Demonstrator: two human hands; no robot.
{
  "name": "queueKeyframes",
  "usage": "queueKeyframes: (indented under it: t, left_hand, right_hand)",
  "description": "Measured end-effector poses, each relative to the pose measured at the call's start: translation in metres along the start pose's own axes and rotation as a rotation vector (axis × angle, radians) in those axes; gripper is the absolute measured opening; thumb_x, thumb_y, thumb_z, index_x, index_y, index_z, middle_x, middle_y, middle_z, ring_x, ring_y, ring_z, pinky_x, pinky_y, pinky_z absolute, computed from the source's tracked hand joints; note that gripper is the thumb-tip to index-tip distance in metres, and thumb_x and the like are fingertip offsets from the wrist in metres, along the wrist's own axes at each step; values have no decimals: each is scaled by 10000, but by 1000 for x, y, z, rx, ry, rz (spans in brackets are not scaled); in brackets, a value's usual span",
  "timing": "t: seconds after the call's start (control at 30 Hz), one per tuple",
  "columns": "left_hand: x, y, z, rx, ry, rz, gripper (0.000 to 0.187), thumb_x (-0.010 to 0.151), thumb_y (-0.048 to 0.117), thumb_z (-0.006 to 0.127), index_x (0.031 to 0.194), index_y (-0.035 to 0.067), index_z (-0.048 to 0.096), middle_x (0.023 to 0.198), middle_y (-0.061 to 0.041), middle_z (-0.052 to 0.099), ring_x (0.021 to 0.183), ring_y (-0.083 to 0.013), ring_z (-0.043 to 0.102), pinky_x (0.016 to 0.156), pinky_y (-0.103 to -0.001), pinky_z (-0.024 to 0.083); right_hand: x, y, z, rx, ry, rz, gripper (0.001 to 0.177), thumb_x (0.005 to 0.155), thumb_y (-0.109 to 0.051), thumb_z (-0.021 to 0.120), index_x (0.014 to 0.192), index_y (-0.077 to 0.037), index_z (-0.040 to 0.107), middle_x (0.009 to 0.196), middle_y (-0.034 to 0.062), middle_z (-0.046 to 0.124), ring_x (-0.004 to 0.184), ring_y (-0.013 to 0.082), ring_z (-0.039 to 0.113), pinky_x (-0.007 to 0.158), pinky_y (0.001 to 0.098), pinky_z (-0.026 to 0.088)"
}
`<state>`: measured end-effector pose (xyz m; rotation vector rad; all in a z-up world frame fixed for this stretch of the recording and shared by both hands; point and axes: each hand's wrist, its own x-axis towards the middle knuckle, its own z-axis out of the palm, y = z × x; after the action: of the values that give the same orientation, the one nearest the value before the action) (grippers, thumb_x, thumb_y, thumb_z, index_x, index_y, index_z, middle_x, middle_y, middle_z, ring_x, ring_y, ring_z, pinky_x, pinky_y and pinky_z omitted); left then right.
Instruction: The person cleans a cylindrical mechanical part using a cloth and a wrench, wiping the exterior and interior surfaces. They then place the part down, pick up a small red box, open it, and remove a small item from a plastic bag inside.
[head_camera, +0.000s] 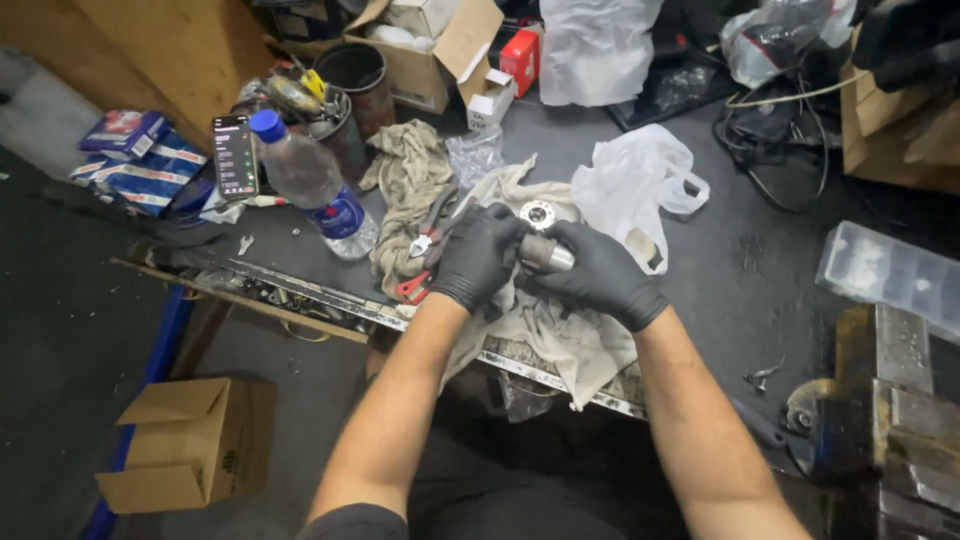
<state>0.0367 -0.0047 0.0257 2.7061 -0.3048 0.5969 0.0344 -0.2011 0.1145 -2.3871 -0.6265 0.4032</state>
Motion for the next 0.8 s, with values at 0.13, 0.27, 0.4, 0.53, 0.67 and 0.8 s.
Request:
queueKeyframes:
  t: [0.13, 0.27, 0.4, 0.53, 0.67, 0.8]
  left_hand:
    - [-40, 5, -2, 74, 45, 87, 231, 968, 266, 546, 1137, 220, 697, 1051, -36, 659, 991, -306, 658, 791, -403, 570]
    - [-63, 18, -7, 231, 205, 165, 509, 854, 179, 634, 1361, 144, 626, 1127, -86, 614, 955, -351, 623, 828, -450, 565]
    - [-41, -6, 21, 166, 42, 55, 344, 954, 235, 558, 1279, 194, 664, 1111, -57, 632, 1092, -323, 612, 933, -454, 517]
    - [-11, 4, 4, 115, -2, 35, 159, 888, 213, 601, 997, 196, 715, 902, -28, 629, 899, -308, 653, 744, -410, 571]
    - [-52, 12, 2, 158, 149, 129, 457, 854, 186, 612, 1310, 171, 634, 1087, -59, 633, 945, -319, 646, 793, -417, 562]
    - [-91, 27, -23, 146, 173, 195, 708, 693, 105, 692, 1394, 121, 600, 1086, -97, 617, 908, -368, 619, 765, -472, 567]
  right_hand:
    - [13, 17, 6, -12, 5, 6, 659, 684, -513, 883, 1246, -302, 612, 1181, 69, 700, 1184, 335, 655, 1017, 500, 519]
    - [12, 21, 5, -2, 6, -26, 658, 686, -473, 890, 1244, -264, 611, 1188, 105, 690, 1183, 374, 648, 1021, 518, 512]
    - [13, 22, 10, -3, 3, -39, 638, 702, -446, 887, 1246, -265, 607, 1198, 106, 684, 1186, 374, 643, 1015, 526, 514]
    - [10, 17, 9, -20, 8, -16, 671, 680, -456, 897, 1267, -342, 595, 1198, 43, 684, 1191, 321, 648, 1028, 486, 513]
    - [11, 13, 6, 22, 6, -23, 674, 668, -414, 907, 1263, -273, 623, 1198, 96, 697, 1189, 355, 651, 1022, 497, 512]
    - [-3, 3, 1, 56, -8, 23, 702, 646, -434, 920, 1260, -246, 635, 1198, 132, 706, 1191, 381, 650, 1038, 517, 504]
